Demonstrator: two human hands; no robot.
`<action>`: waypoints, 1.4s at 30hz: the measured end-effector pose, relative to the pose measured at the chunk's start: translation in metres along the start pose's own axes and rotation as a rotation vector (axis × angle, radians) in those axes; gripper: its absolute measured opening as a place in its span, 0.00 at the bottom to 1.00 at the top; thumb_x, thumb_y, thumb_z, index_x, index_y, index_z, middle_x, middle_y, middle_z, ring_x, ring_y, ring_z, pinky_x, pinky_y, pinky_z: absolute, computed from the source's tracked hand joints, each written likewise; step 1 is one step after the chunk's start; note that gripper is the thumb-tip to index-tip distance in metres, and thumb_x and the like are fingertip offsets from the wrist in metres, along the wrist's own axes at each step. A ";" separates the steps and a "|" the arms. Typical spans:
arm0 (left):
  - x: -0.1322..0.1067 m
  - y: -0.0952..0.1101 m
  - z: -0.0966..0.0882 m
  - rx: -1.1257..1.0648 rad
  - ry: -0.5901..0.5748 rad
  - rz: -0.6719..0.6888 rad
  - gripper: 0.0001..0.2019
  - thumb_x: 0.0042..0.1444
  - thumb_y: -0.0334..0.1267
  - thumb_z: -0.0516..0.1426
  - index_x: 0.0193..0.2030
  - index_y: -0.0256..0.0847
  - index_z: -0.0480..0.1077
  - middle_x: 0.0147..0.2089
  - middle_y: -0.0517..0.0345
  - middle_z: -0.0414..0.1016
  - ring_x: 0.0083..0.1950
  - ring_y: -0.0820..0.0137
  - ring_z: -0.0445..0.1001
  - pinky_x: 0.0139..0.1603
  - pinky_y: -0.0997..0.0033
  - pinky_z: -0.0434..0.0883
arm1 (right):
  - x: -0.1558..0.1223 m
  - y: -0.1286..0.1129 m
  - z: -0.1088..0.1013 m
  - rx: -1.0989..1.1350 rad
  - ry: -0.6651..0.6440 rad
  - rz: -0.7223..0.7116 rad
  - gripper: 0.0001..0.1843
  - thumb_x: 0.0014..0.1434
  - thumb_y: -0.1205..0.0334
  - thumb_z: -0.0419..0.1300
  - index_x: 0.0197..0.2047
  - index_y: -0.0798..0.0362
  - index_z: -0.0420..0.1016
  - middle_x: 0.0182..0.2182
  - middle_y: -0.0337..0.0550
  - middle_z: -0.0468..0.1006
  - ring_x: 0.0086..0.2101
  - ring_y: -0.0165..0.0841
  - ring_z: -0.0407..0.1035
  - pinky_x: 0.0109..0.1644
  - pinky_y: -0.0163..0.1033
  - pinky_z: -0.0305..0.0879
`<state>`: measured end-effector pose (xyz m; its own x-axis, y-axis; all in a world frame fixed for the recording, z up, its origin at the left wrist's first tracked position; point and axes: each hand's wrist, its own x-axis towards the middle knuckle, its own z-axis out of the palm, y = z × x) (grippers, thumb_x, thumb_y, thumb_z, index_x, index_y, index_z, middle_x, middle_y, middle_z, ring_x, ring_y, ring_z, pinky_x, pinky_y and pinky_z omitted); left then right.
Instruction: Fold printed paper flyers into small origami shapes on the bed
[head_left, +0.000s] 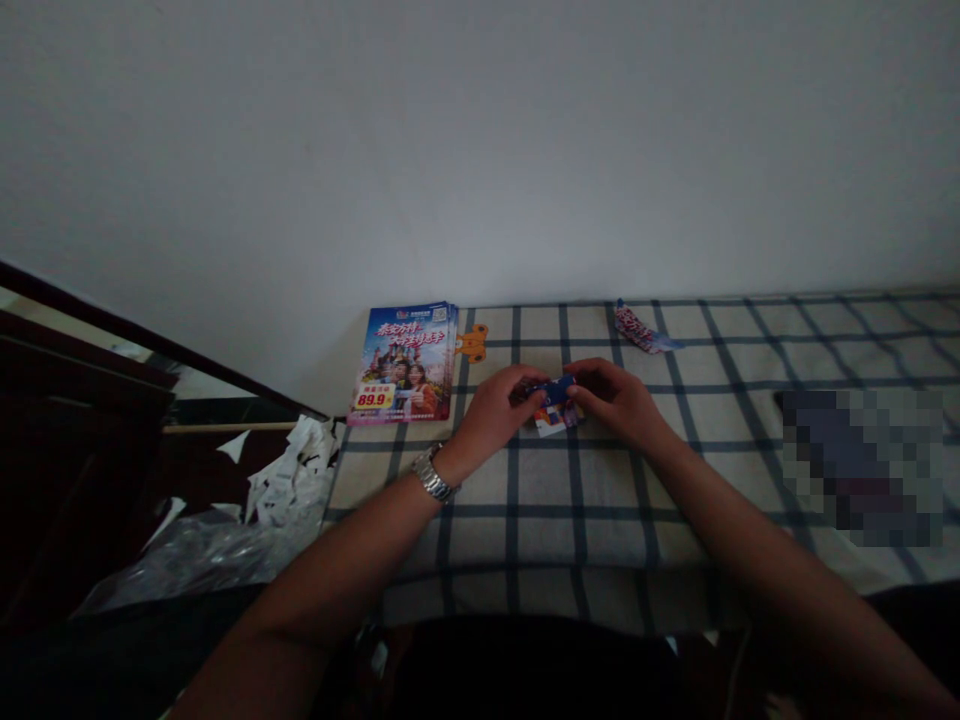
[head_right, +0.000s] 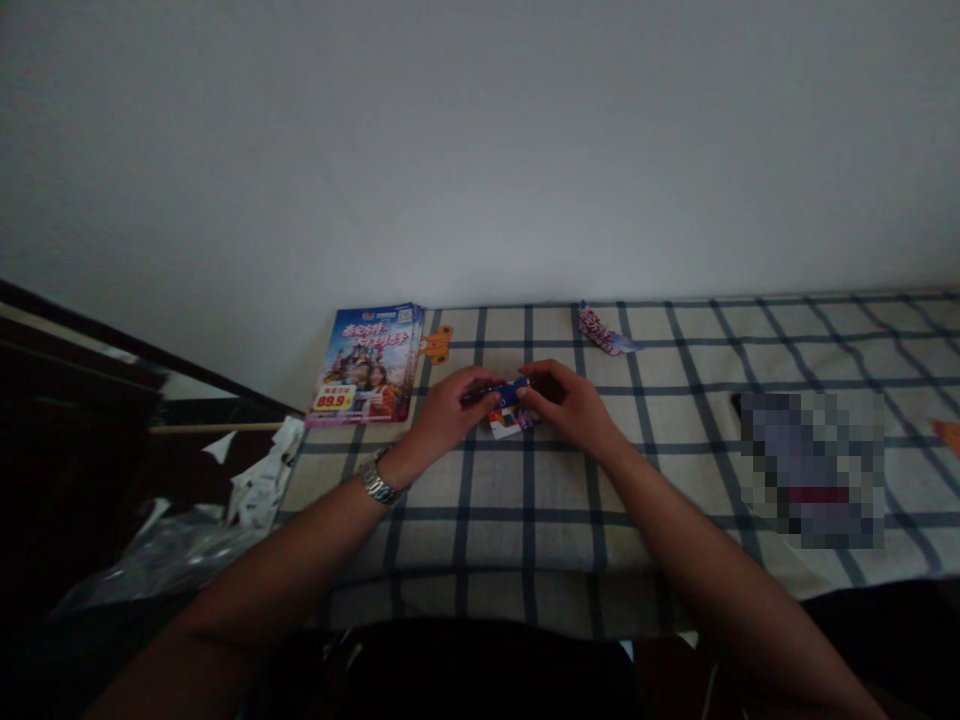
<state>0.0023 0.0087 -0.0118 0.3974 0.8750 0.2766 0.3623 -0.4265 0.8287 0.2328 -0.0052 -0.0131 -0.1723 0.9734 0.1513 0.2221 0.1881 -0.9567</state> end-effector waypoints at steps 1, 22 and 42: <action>0.000 -0.001 0.000 0.004 0.011 0.002 0.08 0.68 0.38 0.61 0.52 0.44 0.75 0.49 0.56 0.81 0.49 0.68 0.80 0.52 0.65 0.78 | 0.000 0.001 0.000 0.002 -0.006 -0.003 0.21 0.61 0.45 0.69 0.52 0.46 0.78 0.45 0.44 0.84 0.45 0.42 0.80 0.52 0.49 0.79; -0.001 0.005 -0.002 0.182 0.029 0.108 0.13 0.65 0.36 0.63 0.56 0.44 0.72 0.52 0.54 0.74 0.54 0.64 0.75 0.58 0.59 0.76 | 0.002 0.006 -0.001 -0.047 0.003 -0.001 0.16 0.61 0.53 0.69 0.51 0.47 0.78 0.43 0.44 0.85 0.44 0.40 0.81 0.51 0.48 0.80; -0.001 0.008 -0.001 0.236 0.001 0.108 0.16 0.64 0.35 0.64 0.58 0.45 0.71 0.53 0.54 0.72 0.56 0.63 0.74 0.60 0.59 0.74 | 0.000 0.001 0.003 -0.160 -0.002 -0.029 0.17 0.64 0.49 0.67 0.52 0.46 0.78 0.43 0.44 0.85 0.41 0.40 0.81 0.47 0.48 0.81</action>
<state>0.0044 0.0044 -0.0050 0.4435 0.8217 0.3580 0.5043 -0.5589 0.6582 0.2302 -0.0055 -0.0144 -0.1828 0.9670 0.1772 0.3670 0.2344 -0.9002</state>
